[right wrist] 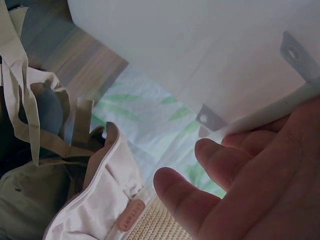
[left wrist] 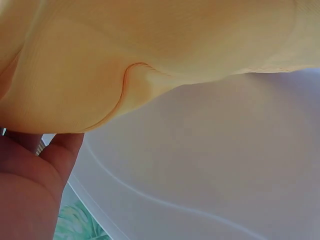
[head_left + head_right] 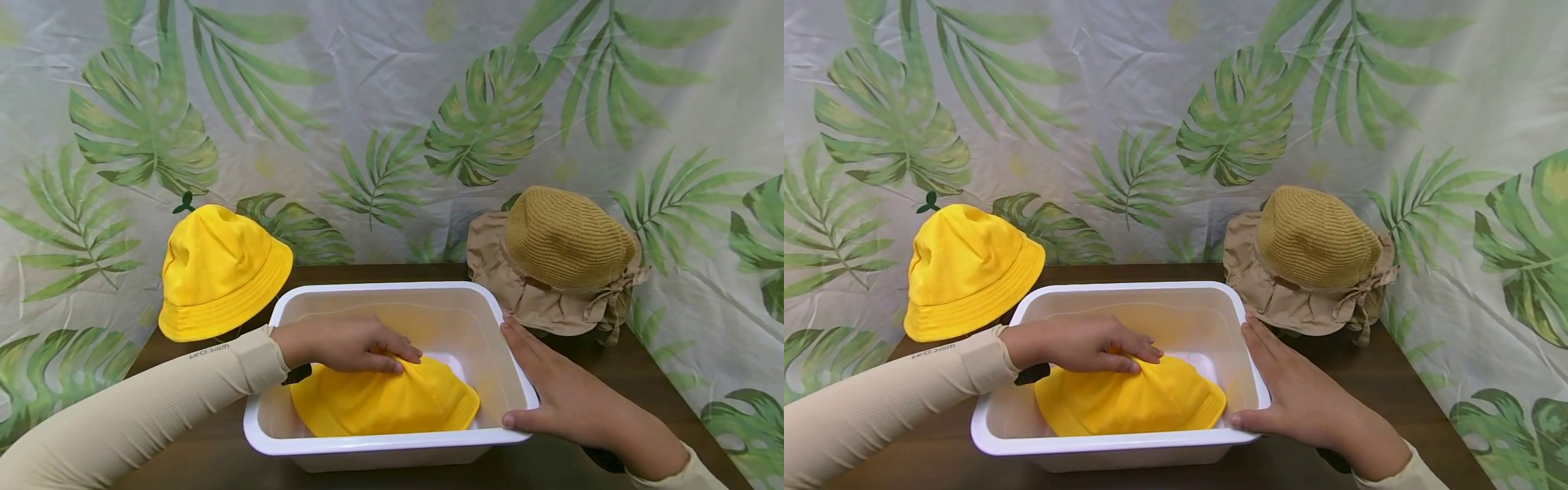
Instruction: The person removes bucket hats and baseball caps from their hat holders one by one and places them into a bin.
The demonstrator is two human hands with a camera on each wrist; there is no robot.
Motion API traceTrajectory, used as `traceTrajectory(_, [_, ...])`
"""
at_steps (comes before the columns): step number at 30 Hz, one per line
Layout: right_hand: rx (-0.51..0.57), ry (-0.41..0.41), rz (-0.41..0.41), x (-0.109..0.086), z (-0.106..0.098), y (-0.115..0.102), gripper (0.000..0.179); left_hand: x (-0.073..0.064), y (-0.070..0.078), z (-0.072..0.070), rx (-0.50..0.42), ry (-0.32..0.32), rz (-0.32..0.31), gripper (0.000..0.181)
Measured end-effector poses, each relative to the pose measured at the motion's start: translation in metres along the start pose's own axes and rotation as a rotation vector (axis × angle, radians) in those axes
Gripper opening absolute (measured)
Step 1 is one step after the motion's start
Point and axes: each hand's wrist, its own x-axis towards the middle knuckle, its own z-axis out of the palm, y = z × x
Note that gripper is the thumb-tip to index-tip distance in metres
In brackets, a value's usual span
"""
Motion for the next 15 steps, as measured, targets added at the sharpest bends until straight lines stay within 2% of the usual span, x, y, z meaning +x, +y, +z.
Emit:
traceTrajectory(7, [0.010,-0.005,0.011,0.0005,-0.0006,-0.0011,0.113,-0.0019,0.0005,-0.0001,-0.008,0.014,0.007,0.039])
traceTrajectory(15, [0.006,0.007,0.004,0.0005,-0.0010,-0.0024,0.112,-0.0052,0.0022,-0.0045,-0.037,0.027,-0.021,0.041])
